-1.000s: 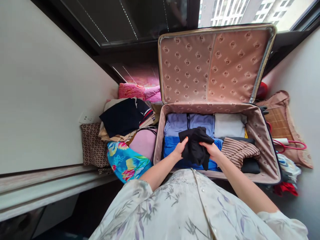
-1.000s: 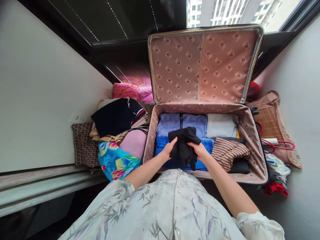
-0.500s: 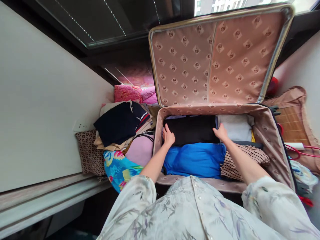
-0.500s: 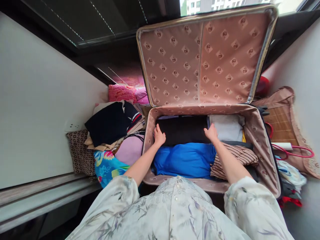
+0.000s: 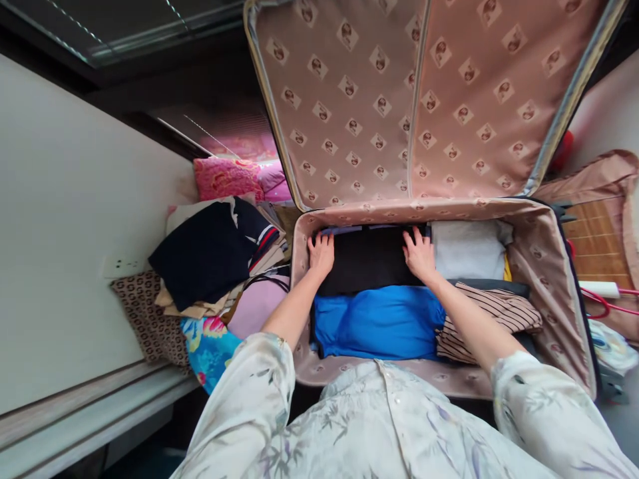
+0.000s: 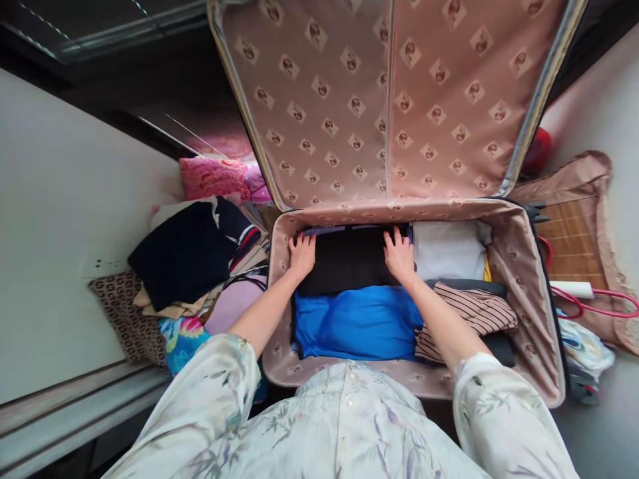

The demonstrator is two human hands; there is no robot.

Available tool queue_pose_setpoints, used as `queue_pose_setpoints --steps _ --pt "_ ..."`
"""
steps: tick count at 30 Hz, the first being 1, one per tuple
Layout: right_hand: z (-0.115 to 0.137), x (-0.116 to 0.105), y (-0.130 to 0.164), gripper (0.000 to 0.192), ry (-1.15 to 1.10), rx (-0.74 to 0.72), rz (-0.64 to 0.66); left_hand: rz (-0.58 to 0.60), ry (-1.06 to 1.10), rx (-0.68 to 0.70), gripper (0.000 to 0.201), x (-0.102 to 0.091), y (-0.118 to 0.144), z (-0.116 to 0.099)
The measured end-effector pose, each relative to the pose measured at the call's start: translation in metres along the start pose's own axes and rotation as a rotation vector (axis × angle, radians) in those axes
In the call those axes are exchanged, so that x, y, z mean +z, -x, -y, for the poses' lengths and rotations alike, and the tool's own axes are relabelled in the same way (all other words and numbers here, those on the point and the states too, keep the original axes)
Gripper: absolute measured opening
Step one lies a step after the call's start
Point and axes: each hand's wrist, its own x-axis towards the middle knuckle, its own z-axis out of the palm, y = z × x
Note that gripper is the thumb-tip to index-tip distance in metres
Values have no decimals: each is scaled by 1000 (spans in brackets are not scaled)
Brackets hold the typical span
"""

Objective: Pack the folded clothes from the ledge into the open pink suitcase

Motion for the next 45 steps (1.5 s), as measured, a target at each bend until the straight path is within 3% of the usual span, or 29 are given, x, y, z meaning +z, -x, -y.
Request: queue_pose_setpoints --steps 4,9,12,15,19,22,26,29,31,35,37,40,42,45 --pt "-13 -9 -34 59 -48 55 33 81 -14 2 48 -22 -18 7" --pt "-15 -14 -43 50 -86 121 45 -41 -44 -62 49 -34 -36 6" --pt "-3 -8 -31 61 -54 134 -70 -77 -52 -84 57 -16 -25 -7" --pt "8 12 -13 75 48 64 -78 -44 -130 -78 72 18 3 -17" --pt "5 45 -3 76 112 23 14 89 -176 -106 81 58 26 -7" --pt "-1 53 -6 77 116 38 19 124 -167 -85 85 68 22 5" --pt "6 36 -14 80 73 49 128 209 -143 -72 90 59 10 10" --pt "4 9 -15 79 0 29 226 263 -145 -70 94 45 5 8" --pt "-11 -15 -1 70 -62 20 220 264 -150 -59 92 36 8 3" --pt "-89 -64 71 57 -151 -61 160 34 -85 -22 70 28 42 -25" --pt "-139 -83 116 55 -93 3 155 -63 56 18 56 35 69 -50" --pt "-192 -95 167 62 19 148 245 -24 369 188 38 56 109 -99" --pt "-202 -96 186 57 61 141 325 78 535 363 30 69 131 -135" --pt "-188 -93 201 34 109 -3 381 154 590 580 40 76 147 -192"
